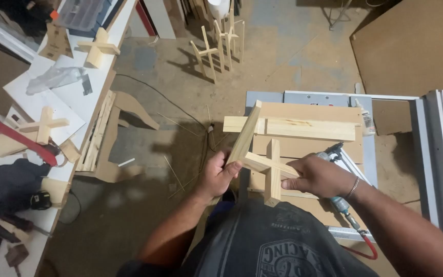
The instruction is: Assembling wooden structures by aligning slats and fastening them with a pneumatic nail gun.
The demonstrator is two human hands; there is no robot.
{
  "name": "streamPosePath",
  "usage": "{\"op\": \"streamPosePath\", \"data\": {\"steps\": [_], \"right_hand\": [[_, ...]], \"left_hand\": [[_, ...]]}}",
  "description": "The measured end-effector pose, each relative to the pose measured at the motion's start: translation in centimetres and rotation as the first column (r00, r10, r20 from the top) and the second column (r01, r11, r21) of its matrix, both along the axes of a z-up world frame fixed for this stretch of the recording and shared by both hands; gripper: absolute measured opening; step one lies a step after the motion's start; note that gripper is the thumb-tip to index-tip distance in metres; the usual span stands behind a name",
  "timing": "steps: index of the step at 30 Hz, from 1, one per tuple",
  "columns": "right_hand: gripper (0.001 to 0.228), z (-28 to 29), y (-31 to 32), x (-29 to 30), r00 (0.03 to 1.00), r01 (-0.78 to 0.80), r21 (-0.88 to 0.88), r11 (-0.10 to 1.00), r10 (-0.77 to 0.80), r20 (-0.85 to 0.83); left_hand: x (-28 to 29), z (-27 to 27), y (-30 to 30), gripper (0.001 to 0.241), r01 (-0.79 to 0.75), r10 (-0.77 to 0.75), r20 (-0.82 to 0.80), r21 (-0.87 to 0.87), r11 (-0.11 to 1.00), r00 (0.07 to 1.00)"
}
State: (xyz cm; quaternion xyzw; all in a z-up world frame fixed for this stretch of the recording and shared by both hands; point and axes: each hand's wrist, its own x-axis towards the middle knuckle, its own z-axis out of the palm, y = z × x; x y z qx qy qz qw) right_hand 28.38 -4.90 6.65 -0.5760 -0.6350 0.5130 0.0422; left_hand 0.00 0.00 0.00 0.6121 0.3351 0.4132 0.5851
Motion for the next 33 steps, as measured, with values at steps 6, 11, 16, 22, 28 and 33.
{"op": "streamPosePath", "data": {"steps": [6, 11, 16, 22, 28, 33], "right_hand": [[0.038, 0.4, -1.2, -0.5, 0.987, 0.155, 0.006, 0.988, -0.155, -0.036], [0.058, -0.2, -4.0, 0.1, 0.836, 0.356, -0.013, 0.934, -0.325, -0.442], [0.062, -6.6, -7.6, 2.5, 0.903, 0.419, 0.098, 0.903, -0.426, 0.064], [0.064, -15.5, -13.8, 7.1, 0.677, 0.194, 0.397, 0.897, -0.415, 0.608], [0.076, -13.7, -11.8, 3.7, 0.798, 0.144, 0.762, 0.631, -0.529, 0.288], [0.07, -1.4, -8.0, -2.4, 0.909, 0.393, 0.225, 0.891, -0.341, -0.239]], "left_hand": [[0.2, -2.1, -0.2, 0.029, -0.102, 0.099, 0.047, 0.059, 0.993, 0.994], [-4.4, -9.3, 0.3, 0.023, -0.406, 0.406, -0.01, -0.064, 0.912, 0.914], [-6.7, -6.3, 7.1, 0.018, -0.534, 0.56, 0.069, -0.223, 0.815, 0.826], [-11.7, -8.1, 6.1, 0.049, -0.543, 0.783, 0.316, -0.581, 0.606, 0.536], [-4.5, -4.6, 6.1, 0.024, -0.393, 0.573, 0.484, -0.426, 0.815, 0.662], [2.9, -1.7, 7.4, 0.049, -0.114, 0.509, 0.598, -0.573, 0.812, 0.619]]}}
